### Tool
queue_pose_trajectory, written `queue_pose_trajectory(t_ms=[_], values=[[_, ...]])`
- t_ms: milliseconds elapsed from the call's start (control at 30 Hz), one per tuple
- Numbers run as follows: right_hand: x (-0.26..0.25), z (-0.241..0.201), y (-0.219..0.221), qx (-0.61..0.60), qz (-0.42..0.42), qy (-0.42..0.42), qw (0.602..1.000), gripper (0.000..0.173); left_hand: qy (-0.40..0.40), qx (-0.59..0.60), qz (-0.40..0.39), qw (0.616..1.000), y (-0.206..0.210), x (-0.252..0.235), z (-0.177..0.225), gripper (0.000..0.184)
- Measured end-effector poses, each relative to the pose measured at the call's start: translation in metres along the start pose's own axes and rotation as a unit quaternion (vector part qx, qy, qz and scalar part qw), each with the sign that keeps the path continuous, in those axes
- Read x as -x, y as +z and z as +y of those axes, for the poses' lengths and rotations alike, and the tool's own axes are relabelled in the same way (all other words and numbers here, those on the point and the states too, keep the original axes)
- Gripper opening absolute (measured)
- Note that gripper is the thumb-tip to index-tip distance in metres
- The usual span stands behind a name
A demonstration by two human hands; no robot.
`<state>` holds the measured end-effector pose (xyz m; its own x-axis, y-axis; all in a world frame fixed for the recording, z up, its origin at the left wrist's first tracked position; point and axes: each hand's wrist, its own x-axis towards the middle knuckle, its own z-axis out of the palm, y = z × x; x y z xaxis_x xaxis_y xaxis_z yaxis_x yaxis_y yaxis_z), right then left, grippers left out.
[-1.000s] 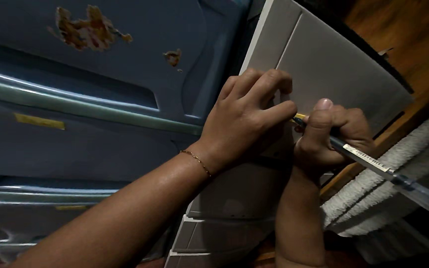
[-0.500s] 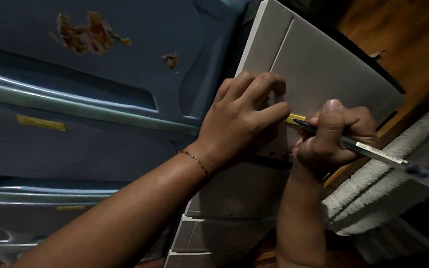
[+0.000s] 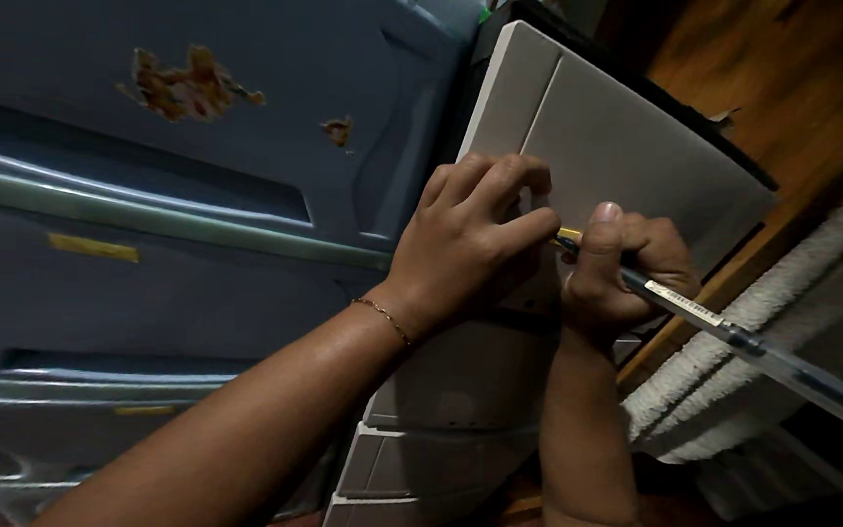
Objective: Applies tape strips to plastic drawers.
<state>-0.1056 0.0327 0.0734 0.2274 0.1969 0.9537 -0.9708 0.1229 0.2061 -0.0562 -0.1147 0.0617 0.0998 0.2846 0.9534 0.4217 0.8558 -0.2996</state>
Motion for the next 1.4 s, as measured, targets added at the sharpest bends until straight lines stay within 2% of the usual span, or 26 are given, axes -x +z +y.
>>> queue_pose_trajectory(t_ms=[1100, 1400], values=[[0.0008, -0.001, 0.0003, 0.018, -0.004, -0.002, 1.0, 0.036, 0.005, -0.014, 0.0, 1.0, 0.0005, -0.0008, 0.0011, 0.009], [0.0019, 0.0022, -0.001, -0.013, 0.034, -0.007, 0.999, 0.033, 0.003, -0.008, -0.001, 1.0, 0.0002, -0.0001, 0.0009, 0.009]])
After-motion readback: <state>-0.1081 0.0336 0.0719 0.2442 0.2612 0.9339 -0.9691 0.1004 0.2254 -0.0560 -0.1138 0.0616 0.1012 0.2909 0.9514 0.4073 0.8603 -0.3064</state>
